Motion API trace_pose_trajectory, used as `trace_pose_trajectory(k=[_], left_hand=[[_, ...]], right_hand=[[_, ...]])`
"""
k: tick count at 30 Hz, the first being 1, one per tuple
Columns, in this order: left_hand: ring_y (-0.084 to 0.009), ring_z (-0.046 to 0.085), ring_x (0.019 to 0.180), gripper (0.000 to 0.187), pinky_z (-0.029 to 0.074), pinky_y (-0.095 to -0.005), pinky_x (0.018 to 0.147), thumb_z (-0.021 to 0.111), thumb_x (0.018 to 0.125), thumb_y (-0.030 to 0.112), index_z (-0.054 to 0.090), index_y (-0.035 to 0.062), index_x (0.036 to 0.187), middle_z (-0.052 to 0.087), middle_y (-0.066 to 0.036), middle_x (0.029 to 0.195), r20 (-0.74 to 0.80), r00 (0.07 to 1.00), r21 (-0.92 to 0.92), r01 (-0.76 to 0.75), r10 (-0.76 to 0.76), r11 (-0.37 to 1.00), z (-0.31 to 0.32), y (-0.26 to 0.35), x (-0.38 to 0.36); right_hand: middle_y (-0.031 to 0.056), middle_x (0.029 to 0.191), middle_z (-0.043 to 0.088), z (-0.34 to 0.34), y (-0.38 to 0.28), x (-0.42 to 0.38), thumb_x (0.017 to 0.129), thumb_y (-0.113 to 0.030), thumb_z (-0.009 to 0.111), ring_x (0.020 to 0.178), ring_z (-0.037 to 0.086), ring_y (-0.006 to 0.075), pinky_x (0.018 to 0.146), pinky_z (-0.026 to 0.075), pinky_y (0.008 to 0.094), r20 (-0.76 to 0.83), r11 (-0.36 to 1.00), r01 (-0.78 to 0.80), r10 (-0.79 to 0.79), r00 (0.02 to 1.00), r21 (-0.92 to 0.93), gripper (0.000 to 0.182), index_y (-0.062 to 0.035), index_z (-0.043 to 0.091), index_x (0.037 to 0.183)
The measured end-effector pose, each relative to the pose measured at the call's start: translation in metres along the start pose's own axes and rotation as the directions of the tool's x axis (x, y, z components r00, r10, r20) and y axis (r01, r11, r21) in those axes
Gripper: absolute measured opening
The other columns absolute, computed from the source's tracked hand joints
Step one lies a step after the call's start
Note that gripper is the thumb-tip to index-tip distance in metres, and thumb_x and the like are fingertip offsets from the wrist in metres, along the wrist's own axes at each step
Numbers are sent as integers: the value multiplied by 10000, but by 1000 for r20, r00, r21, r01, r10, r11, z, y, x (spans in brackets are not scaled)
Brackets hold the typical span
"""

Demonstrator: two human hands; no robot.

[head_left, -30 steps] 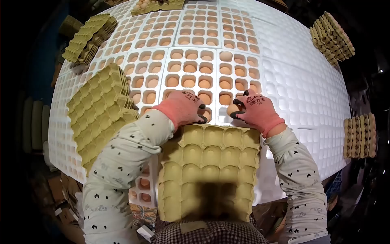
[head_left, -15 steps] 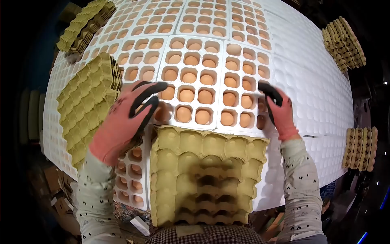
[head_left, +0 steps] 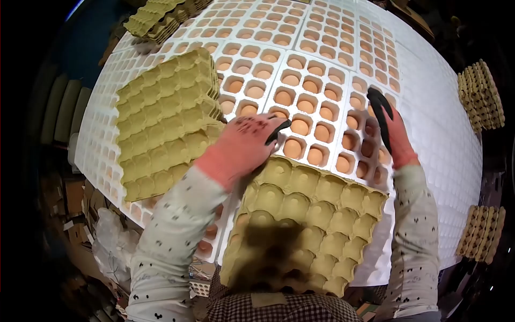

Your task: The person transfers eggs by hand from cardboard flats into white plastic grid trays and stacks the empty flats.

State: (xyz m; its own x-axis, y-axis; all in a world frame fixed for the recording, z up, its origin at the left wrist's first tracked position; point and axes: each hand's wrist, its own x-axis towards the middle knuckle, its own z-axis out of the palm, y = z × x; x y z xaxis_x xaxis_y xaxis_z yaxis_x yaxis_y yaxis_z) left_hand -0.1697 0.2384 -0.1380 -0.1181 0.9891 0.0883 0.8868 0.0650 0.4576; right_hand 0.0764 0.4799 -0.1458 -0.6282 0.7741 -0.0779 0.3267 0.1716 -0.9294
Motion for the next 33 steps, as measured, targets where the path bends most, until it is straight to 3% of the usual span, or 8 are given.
trace_pose_trajectory(k=[6,12,17,19,21,25,28,33], left_hand=[[-260,635,1046,321,495,-405,856,706,787,176,603,112,1084,645,-77,1107,497,867,277,-107,-47,955,-18,1,46],[-304,623,1054,361,485,-411,920,696,850,236,612,101,1175,656,-119,1111,176,984,188,-27,-7,982,-1,-18,17],[-326,637,1076,407,503,-393,935,669,876,186,609,71,1262,653,-147,1206,-226,972,-168,23,-61,986,-60,57,-92],[-348,550,1137,748,436,-438,963,715,811,513,488,115,1402,569,-229,1251,-171,984,348,111,-53,931,-26,74,-186],[-420,423,1310,960,403,-468,1040,802,748,455,341,115,1518,351,-253,1485,469,795,75,398,-385,914,-24,125,-221],[-453,320,1394,731,301,-478,1142,793,784,255,493,104,1433,283,-252,1536,-160,943,-312,232,-292,921,-6,145,-272],[-186,599,1140,486,457,-295,1003,642,877,2,557,15,1355,632,-112,1263,-208,641,-882,203,-739,425,-41,93,-286],[-38,518,655,334,405,-205,555,542,961,98,650,50,1273,663,11,920,-457,623,-746,122,-635,655,-159,0,-259]], right_hand=[[118,1386,560,-36,-31,-192,1029,-214,496,1278,507,197,1090,367,324,-111,990,22,-38,993,-142,431,26,508,1387],[143,1311,595,-28,-10,-356,1049,-269,462,1142,594,229,1020,443,352,-414,942,-274,331,848,192,442,42,531,1356],[163,1505,411,18,-25,-404,936,-35,558,1403,381,274,1156,303,366,-138,929,-295,330,934,224,605,27,324,1490],[190,1582,253,38,-13,-418,849,-11,630,1476,225,333,1205,195,397,-8,966,-179,181,983,-187,808,26,199,1532],[210,1597,192,60,-8,-424,804,-22,672,1489,152,379,1215,149,415,-10,948,-167,170,985,-271,909,31,144,1541],[197,1597,210,76,-1,-425,786,8,642,1469,235,323,1200,199,382,-144,992,-69,84,986,109,913,19,141,1549],[190,1530,378,67,-36,-387,827,-34,620,1440,322,281,1184,218,360,36,972,4,-13,999,236,786,27,265,1526],[164,1531,394,65,-112,-342,886,-125,652,1428,341,281,1180,240,373,77,956,256,-268,960,140,707,0,335,1505]])
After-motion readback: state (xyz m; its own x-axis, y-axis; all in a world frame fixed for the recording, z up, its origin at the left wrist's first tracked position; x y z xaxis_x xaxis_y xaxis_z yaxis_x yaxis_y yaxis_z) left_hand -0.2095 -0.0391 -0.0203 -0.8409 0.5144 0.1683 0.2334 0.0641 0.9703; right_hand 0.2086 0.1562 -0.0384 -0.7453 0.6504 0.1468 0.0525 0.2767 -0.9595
